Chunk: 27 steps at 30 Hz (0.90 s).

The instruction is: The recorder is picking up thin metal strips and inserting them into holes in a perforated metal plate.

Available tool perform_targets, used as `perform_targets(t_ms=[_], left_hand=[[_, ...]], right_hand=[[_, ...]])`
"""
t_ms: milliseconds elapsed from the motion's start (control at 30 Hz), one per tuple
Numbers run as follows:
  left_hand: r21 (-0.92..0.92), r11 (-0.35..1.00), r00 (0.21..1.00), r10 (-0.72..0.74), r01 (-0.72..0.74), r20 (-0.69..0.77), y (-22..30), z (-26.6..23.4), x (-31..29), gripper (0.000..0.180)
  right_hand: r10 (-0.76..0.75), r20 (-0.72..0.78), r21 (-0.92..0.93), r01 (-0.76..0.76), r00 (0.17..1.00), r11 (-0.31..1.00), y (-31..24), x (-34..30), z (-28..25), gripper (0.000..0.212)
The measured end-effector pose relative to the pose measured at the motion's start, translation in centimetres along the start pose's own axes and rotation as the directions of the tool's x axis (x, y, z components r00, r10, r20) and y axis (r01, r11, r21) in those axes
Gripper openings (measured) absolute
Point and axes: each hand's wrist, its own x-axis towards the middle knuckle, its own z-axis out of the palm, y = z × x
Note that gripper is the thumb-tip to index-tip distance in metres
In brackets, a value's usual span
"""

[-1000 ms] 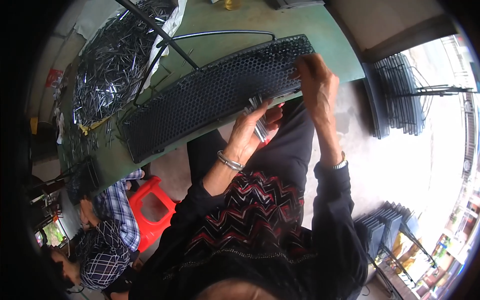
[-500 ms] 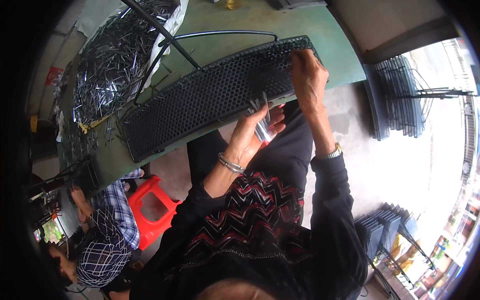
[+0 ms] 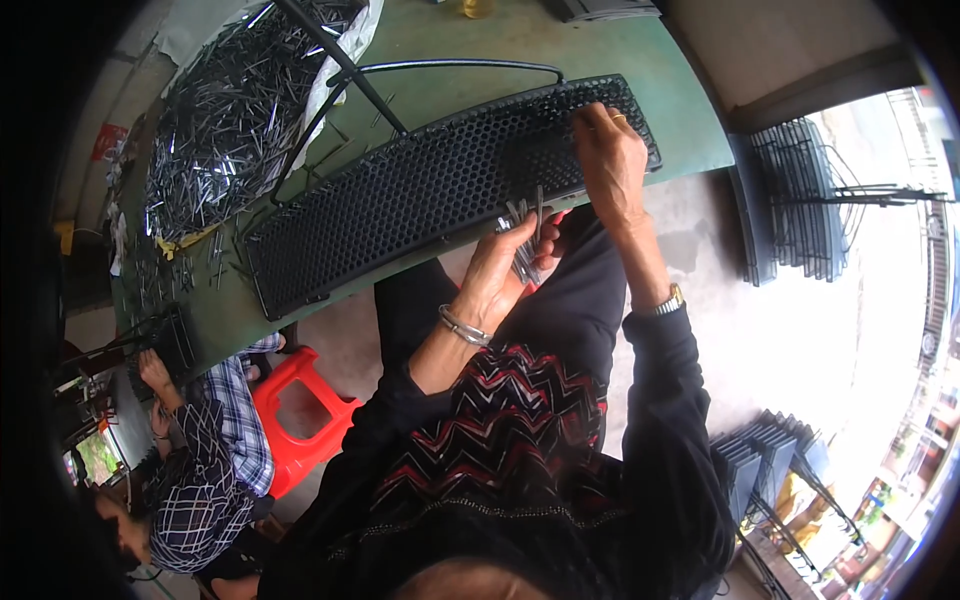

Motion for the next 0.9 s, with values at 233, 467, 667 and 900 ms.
perform_targets(t_ms=[233, 467, 667, 900], left_hand=[[-0.04, 0.999, 0.998, 0.034, -0.032, 0.048, 0.0, 0.3, -0.2, 0.017], [0.048, 0.993, 0.993, 0.106, -0.108, 0.043, 0.2, 0.5, -0.4, 0.017], [0.072, 0.993, 0.996, 0.089, -0.09, 0.02, 0.5, 1.4, -1.0, 0.017], [0.197, 0.974, 0.991, 0.122, -0.109, -0.053, 0.9, 1.7, -1.5, 0.015]], right_hand=[[-0.083, 0.025, -0.272, 0.086, 0.996, 0.958, -0.3, 0.6, 0.1, 0.011], [-0.082, -0.003, -0.288, 0.078, 0.997, 0.954, -0.7, -0.8, 0.2, 0.015], [-0.069, -0.05, -0.299, 0.051, 0.996, 0.953, -0.6, -1.3, -0.1, 0.017], [0.145, 0.186, 0.105, -0.166, 0.972, 0.981, -2.2, -3.4, -2.8, 0.023]])
